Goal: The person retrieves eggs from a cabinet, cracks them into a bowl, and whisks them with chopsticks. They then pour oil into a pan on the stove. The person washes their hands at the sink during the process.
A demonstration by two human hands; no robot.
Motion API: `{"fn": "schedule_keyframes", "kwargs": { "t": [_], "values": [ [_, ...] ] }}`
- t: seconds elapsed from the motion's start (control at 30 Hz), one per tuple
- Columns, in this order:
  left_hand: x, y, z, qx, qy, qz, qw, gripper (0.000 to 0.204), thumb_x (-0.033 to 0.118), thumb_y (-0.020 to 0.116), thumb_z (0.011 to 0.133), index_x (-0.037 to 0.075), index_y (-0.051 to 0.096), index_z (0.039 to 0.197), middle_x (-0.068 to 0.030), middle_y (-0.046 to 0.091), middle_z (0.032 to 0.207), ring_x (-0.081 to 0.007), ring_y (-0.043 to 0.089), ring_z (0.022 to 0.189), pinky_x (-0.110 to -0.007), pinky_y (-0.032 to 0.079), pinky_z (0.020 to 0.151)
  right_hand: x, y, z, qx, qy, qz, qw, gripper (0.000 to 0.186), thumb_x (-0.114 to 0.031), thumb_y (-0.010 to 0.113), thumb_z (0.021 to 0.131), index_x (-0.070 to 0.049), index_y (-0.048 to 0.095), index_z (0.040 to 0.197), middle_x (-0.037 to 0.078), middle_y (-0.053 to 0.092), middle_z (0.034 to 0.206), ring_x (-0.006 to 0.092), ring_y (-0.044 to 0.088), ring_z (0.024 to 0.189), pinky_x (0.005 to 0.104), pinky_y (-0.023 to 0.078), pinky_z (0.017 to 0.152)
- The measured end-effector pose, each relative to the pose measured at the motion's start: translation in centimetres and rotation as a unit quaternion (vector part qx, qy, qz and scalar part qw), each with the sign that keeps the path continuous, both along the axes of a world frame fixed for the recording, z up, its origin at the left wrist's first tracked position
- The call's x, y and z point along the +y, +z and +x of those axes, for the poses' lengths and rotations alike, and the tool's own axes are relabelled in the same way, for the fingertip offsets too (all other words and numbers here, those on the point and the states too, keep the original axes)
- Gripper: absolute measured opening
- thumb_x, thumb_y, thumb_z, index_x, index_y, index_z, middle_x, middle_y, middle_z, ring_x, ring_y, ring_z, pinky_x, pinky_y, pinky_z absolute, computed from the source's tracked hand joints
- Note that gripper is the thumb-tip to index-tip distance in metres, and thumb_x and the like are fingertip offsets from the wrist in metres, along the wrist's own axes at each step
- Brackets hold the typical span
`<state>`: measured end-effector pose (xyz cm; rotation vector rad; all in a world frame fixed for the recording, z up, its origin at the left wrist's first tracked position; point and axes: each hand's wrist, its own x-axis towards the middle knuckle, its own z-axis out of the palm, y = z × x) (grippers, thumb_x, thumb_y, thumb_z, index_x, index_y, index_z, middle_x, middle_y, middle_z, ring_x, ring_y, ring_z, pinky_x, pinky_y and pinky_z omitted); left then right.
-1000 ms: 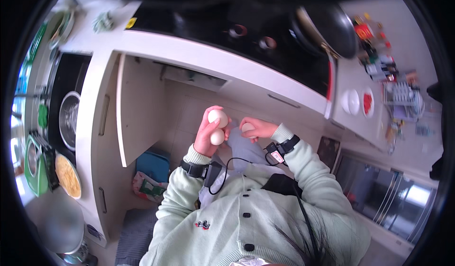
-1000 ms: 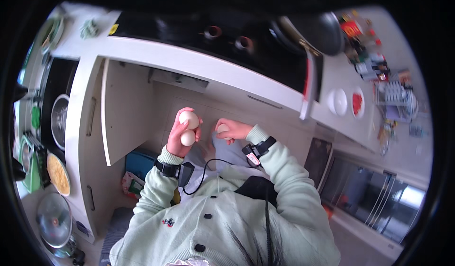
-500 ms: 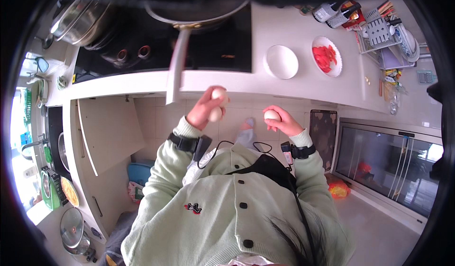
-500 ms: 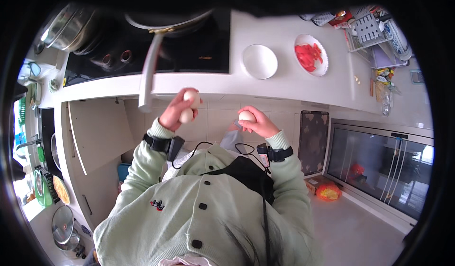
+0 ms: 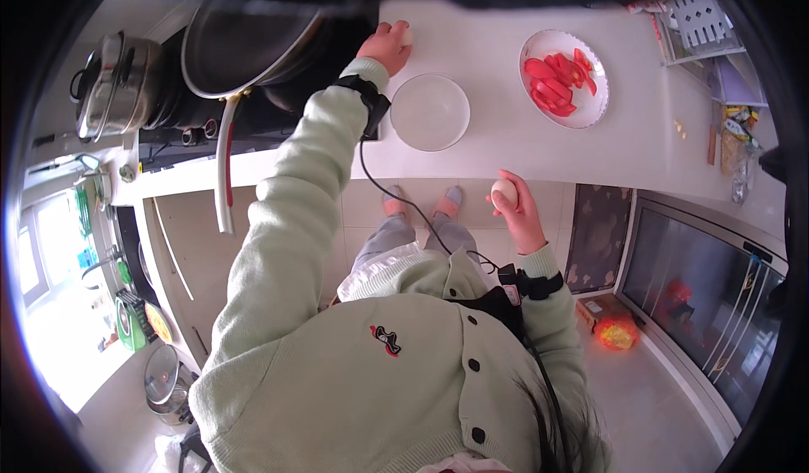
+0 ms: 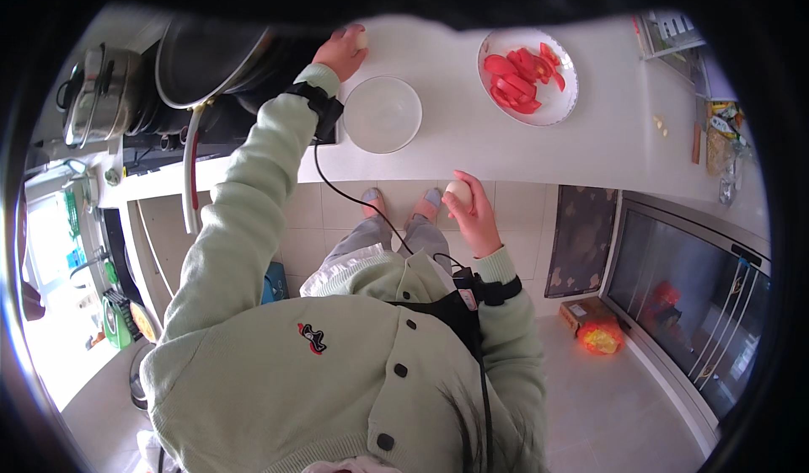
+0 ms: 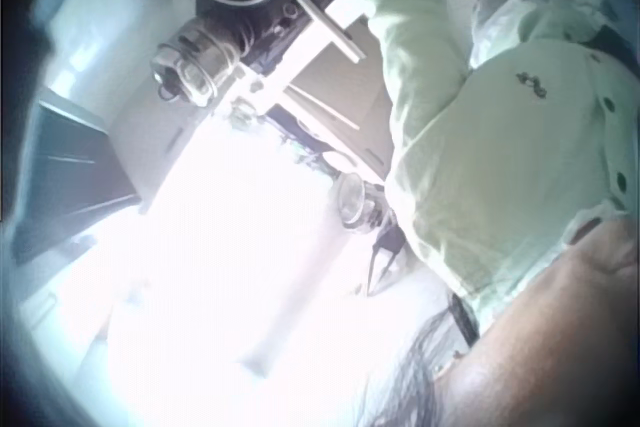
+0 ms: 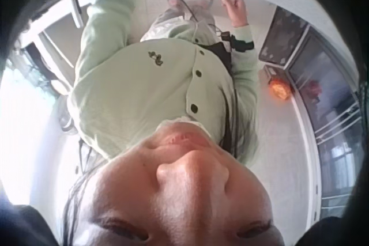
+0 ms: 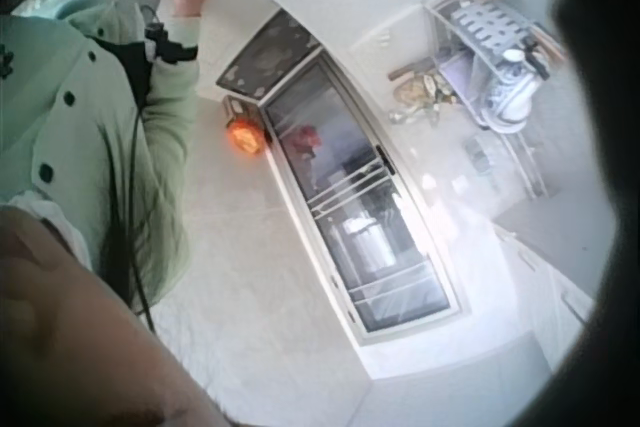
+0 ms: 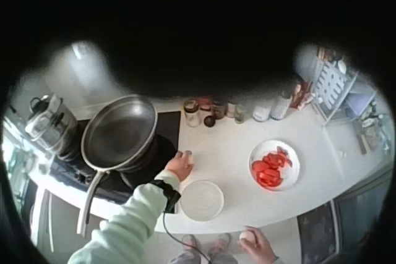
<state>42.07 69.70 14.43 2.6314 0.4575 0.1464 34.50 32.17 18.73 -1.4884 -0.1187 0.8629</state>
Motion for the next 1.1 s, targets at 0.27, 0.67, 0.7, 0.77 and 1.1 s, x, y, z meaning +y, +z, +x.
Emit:
{"fn": "schedule_keyframes", "kwargs": {
  "t": [0.27,0.67,0.7,0.77,1.1],
  "values": [
    [1.9,-3.7,4.4,-0.023,-0.101,0.074,0.992,0.038,0.026,0.057,0.081,0.017,0.05,0.117,-0.0162,0.06,0.103,-0.0354,0.059,0.09,-0.043,0.049,0.077,1.1,-1.2,2.0,-0.002,-0.079,-0.007,0.997,0.04,-0.011,0.059,0.088,-0.004,0.043,0.124,0.003,0.053,0.101,0.0093,0.054,0.089,0.0221,0.047,0.075],
    [2.4,-4.9,6.2,-0.017,-0.018,0.174,0.984,0.068,0.033,0.056,0.079,0.019,0.026,0.139,-0.0127,0.041,0.137,-0.0319,0.037,0.126,-0.047,0.03,0.102,1.5,-1.4,2.5,-0.003,-0.176,0.022,0.984,0.041,-0.011,0.06,0.087,-0.002,0.042,0.123,0.006,0.051,0.104,0.0116,0.056,0.091,0.0272,0.052,0.08],
    [1.9,-3.9,6.0,0.005,-0.005,0.165,0.986,0.083,0.029,0.062,0.074,0.019,0.017,0.143,-0.0149,0.042,0.136,-0.0324,0.037,0.124,-0.045,0.028,0.104,1.6,-1.4,2.9,-0.011,-0.169,0.013,0.986,0.04,-0.012,0.059,0.088,-0.003,0.042,0.123,0.006,0.052,0.102,0.0123,0.058,0.086,0.0272,0.052,0.078],
    [1.9,-2.1,5.4,0.014,0.023,0.135,0.99,0.094,0.023,0.067,0.071,0.017,0.01,0.145,-0.0163,0.043,0.135,-0.0345,0.038,0.122,-0.044,0.025,0.105,2.2,-1.6,4.2,0.007,-0.129,0.047,0.99,0.04,-0.014,0.06,0.088,-0.004,0.043,0.123,0.006,0.053,0.101,0.0128,0.059,0.084,0.0273,0.053,0.077],
    [6.8,-5.5,1.9,-0.053,-0.029,0.444,0.894,0.061,0.045,0.066,0.071,0.013,0.054,0.122,-0.0129,0.052,0.127,-0.0386,0.042,0.119,-0.048,0.035,0.097,4.3,-4.8,0.0,0.22,-0.054,0.162,0.961,0.046,-0.026,0.052,0.093,-0.005,0.036,0.131,0.009,0.056,0.099,0.0189,0.061,0.082,0.0298,0.052,0.074]
  ]
}}
